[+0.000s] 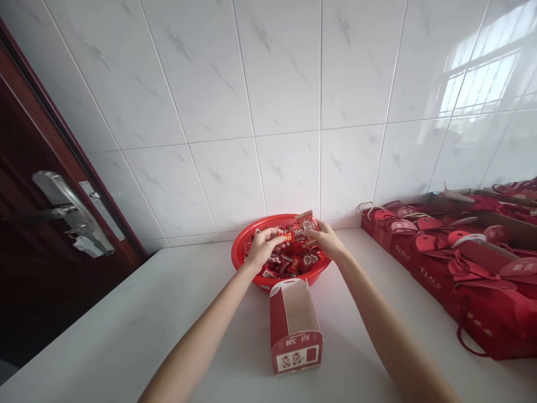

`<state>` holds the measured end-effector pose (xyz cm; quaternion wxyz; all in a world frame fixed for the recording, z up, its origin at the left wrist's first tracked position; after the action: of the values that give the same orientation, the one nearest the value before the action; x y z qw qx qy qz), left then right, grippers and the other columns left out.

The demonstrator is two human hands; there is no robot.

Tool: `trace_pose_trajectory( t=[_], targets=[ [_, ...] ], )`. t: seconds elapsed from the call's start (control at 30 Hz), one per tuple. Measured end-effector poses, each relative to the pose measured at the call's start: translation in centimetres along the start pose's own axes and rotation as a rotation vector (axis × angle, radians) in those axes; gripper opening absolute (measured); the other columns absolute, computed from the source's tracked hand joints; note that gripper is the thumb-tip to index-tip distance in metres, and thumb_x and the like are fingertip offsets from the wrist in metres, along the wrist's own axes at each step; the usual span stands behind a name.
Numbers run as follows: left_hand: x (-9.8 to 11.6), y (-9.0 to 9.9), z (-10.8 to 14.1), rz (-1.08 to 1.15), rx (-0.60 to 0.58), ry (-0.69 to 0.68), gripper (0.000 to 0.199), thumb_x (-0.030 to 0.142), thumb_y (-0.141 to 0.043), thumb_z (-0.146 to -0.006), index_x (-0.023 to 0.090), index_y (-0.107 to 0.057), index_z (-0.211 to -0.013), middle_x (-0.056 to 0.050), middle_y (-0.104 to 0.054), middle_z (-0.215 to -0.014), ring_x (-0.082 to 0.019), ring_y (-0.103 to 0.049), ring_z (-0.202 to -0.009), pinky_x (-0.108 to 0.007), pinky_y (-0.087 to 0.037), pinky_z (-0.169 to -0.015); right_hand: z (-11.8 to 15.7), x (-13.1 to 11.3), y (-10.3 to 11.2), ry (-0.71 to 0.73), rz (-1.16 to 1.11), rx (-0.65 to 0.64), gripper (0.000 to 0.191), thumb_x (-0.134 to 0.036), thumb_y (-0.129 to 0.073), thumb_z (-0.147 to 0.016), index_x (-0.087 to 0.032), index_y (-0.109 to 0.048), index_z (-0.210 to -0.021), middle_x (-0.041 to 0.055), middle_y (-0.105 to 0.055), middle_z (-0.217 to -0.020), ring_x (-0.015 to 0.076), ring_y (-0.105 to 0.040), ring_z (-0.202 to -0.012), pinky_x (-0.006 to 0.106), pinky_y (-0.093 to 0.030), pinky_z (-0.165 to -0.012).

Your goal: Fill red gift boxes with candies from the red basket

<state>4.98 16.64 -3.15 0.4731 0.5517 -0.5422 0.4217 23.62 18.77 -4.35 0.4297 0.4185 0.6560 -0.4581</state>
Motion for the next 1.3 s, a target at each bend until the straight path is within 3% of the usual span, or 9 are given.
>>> trace_pose_trajectory(
  t=[0.07, 0.2, 0.37, 0.47, 0.57, 0.7, 0.87, 1.03, 1.3],
  targets=[
    [-0.3, -0.2, 0.0, -0.002, -0.06, 0.094, 0.023, 0.028, -0.081, -0.062, 0.018, -0.069, -0.077, -0.001, -0.073, -0.075, -0.015, -0.067, -0.065, -0.026, -0.052, -0.064, 0.0, 0.0, 0.1, 0.007, -0.023, 0.057, 0.033, -0.028, -0.075, -0.056, -0.02, -0.065, -0.087, 0.0028, -0.075, -0.085, 0.022, -0.071, -0.072, 0.029, -0.059, -0.056],
    [-1.1, -1.1, 0.0, -0.149, -0.317, 0.191, 0.024, 0.022, -0.085, -0.057, 0.017, -0.073, -0.077, -0.002, -0.074, -0.072, -0.016, -0.068, -0.065, -0.026, -0.052, -0.062, -0.2, 0.2, 0.2, 0.051, -0.036, 0.16, 0.031, -0.028, -0.074, -0.054, -0.021, -0.064, -0.083, 0.0023, -0.075, -0.08, 0.0238, -0.071, -0.076, 0.03, -0.059, -0.057],
    [-2.0, -3.1, -1.1, -0.346, -0.626, 0.169, 0.019, 0.021, -0.081, -0.061, 0.019, -0.077, -0.08, -0.002, -0.076, -0.072, -0.02, -0.07, -0.067, -0.029, -0.055, -0.063, -0.3, 0.5, 0.2, 0.075, -0.046, 0.174, 0.031, -0.028, -0.077, -0.053, -0.02, -0.064, -0.081, 0.0015, -0.073, -0.078, 0.023, -0.07, -0.075, 0.033, -0.06, -0.063],
    [-1.9, -3.8, -1.7, -0.441, -0.698, 0.08, 0.012, 0.02, -0.078, -0.062, 0.021, -0.078, -0.073, -0.001, -0.076, -0.073, -0.02, -0.07, -0.068, -0.028, -0.054, -0.063, -0.3, 0.5, 0.3, 0.087, -0.064, 0.174, 0.031, -0.029, -0.077, -0.053, -0.02, -0.064, -0.08, 0.001, -0.073, -0.077, 0.0223, -0.069, -0.074, 0.034, -0.059, -0.066],
    [-1.1, -3.4, -1.6, -0.437, -0.628, 0.008, 0.014, 0.019, -0.08, -0.059, 0.02, -0.078, -0.073, -0.002, -0.077, -0.076, -0.021, -0.071, -0.074, -0.028, -0.055, -0.066, -0.4, 0.6, 0.5, 0.089, -0.074, 0.187, 0.03, -0.029, -0.077, -0.053, -0.02, -0.065, -0.079, 0.0005, -0.073, -0.076, 0.0208, -0.068, -0.072, 0.033, -0.058, -0.066],
    [0.1, -1.3, -0.4, -0.213, -0.402, 0.035, 0.026, 0.029, -0.086, -0.061, 0.019, -0.077, -0.084, -0.004, -0.076, -0.078, -0.021, -0.071, -0.074, -0.03, -0.057, -0.068, -0.4, 0.4, 0.5, 0.062, -0.097, 0.217, 0.03, -0.028, -0.078, -0.052, -0.019, -0.064, -0.078, 0.0006, -0.073, -0.074, 0.0194, -0.067, -0.07, 0.032, -0.058, -0.066],
    [0.4, 0.4, 0.9, -0.017, -0.177, 0.015, 0.039, 0.038, -0.088, -0.061, 0.017, -0.074, -0.091, -0.002, -0.074, -0.081, -0.017, -0.069, -0.073, -0.03, -0.057, -0.072, 0.1, -0.4, -0.6, 0.021, -0.106, 0.099, 0.033, -0.031, -0.081, -0.054, -0.02, -0.065, -0.081, 0.0031, -0.074, -0.08, 0.0227, -0.07, -0.076, 0.034, -0.06, -0.067],
    [1.5, 0.5, 2.4, 0.021, -0.138, -0.047, 0.036, 0.039, -0.086, -0.063, 0.018, -0.075, -0.09, -0.001, -0.073, -0.08, -0.018, -0.069, -0.073, -0.031, -0.057, -0.071, 1.5, -2.6, -2.3, 0.058, -0.053, -0.019, 0.029, -0.031, -0.078, -0.062, -0.02, -0.067, -0.087, 0.0025, -0.074, -0.084, 0.0217, -0.07, -0.077, 0.031, -0.06, -0.065],
    [4.4, 0.8, 6.0, -0.031, -0.197, -0.112, 0.033, 0.039, -0.083, -0.069, 0.018, -0.074, -0.093, -0.004, -0.074, -0.081, -0.022, -0.07, -0.075, -0.036, -0.058, -0.072, 5.0, -6.5, -4.1, 0.167, 0.126, -0.104, 0.037, -0.042, -0.084, -0.068, -0.018, -0.067, -0.092, 0.0034, -0.071, -0.082, 0.0197, -0.067, -0.072, 0.031, -0.056, -0.065]
  ],
)
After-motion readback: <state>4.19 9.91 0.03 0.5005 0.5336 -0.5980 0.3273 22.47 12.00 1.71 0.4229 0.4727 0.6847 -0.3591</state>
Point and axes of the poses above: each hand's wrist, its own z-axis away from the middle knuckle, its own y-axis out of the back of the hand, x = y × z, the point moved 3 cm from there along -z, towards the middle knuckle
